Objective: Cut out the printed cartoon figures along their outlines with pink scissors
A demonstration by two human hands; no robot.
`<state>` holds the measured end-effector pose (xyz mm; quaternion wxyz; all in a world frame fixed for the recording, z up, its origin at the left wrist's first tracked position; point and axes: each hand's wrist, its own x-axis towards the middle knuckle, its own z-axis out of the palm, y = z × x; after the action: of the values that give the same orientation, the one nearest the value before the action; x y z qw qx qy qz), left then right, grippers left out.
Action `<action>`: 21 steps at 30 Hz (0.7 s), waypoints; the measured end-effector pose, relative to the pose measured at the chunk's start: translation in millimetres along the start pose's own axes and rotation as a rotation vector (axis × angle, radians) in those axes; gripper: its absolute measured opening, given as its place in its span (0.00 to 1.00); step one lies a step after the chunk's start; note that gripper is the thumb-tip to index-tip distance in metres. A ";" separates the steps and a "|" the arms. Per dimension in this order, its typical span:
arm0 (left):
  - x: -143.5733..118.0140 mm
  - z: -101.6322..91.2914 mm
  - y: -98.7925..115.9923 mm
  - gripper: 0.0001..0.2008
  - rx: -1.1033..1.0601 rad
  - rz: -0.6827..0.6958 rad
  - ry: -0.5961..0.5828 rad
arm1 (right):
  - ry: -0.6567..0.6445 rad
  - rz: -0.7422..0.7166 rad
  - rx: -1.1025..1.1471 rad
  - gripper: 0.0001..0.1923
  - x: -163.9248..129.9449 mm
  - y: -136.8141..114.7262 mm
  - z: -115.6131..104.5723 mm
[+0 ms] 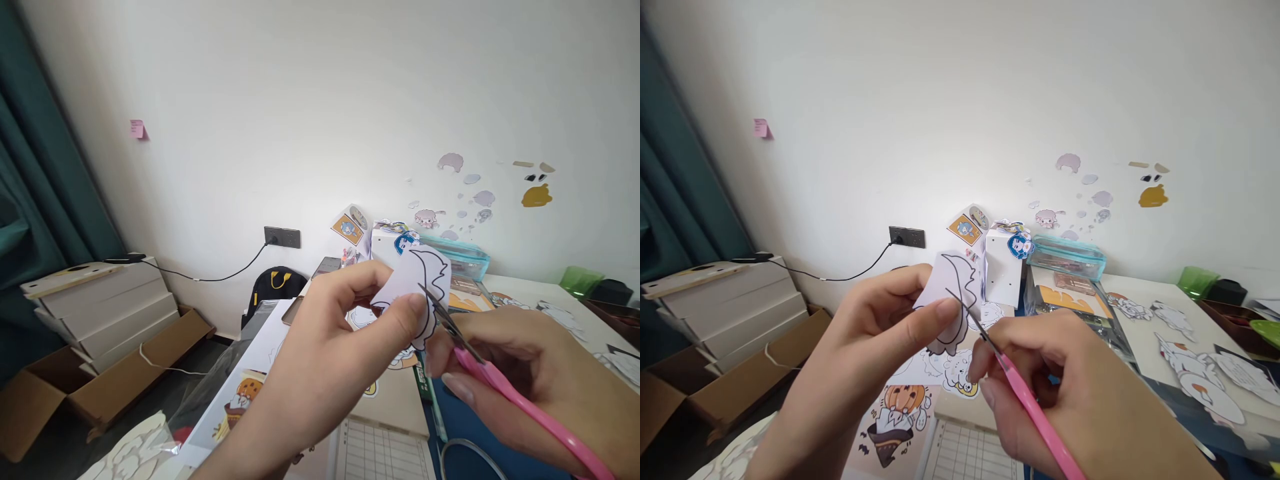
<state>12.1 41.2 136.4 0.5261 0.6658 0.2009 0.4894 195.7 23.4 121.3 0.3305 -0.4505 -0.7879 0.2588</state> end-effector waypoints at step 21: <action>2.0 -1.0 -1.7 0.08 -0.041 -0.020 0.017 | 0.166 -0.140 0.114 0.05 20.2 -19.1 6.3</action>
<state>12.5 43.9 135.7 0.5428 0.6488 0.2021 0.4935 173.0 31.7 136.5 0.4370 -0.3946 -0.7714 0.2413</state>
